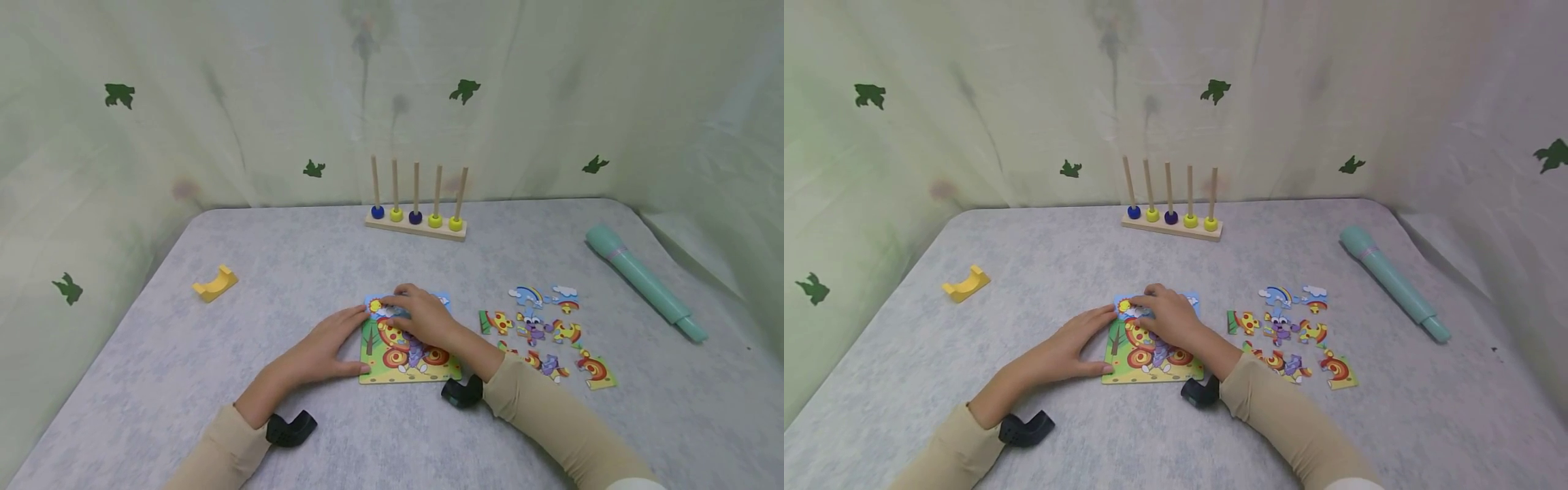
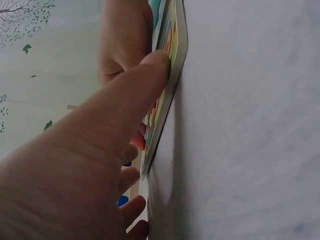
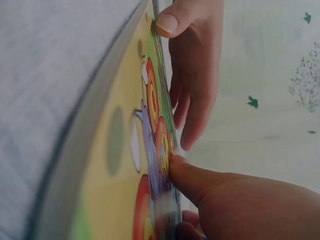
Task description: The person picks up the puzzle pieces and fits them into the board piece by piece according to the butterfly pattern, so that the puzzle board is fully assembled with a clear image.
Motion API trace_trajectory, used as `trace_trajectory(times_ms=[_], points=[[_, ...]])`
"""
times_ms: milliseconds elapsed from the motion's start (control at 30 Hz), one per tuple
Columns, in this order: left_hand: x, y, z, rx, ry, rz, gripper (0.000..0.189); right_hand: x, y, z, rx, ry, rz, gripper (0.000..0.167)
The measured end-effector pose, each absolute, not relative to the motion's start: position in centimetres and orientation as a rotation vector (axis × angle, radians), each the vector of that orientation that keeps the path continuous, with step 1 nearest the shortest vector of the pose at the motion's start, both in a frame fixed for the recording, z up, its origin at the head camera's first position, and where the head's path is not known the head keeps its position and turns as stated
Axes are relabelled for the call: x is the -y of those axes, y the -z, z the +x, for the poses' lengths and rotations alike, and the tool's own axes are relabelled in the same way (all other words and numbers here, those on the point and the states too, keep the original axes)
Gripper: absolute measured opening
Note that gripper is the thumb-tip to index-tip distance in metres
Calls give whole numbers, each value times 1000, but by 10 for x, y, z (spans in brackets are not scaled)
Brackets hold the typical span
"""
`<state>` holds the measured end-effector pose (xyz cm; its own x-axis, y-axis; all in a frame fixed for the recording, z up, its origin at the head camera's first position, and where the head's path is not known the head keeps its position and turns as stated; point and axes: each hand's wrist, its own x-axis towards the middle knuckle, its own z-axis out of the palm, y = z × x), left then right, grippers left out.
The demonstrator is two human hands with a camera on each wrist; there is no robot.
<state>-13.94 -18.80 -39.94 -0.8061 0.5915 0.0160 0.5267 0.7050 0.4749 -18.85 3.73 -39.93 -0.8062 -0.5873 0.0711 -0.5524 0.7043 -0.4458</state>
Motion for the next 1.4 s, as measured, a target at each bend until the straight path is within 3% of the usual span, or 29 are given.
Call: trace_trajectory(times_ms=[333,667,1033,1400], points=[[186,401,-154,-2759,-642,919,97,-38,401,-189,-2817,701,-955,44],[189,406,-156,-2775,-689,972,97,-54,378,-178,-2607,866,-842,58],[190,407,-155,-2792,-701,967,96,-128,338,-165,-2726,1162,-868,60],[188,405,-154,-2771,-658,909,96,-209,351,-166,-2926,1202,-632,59]])
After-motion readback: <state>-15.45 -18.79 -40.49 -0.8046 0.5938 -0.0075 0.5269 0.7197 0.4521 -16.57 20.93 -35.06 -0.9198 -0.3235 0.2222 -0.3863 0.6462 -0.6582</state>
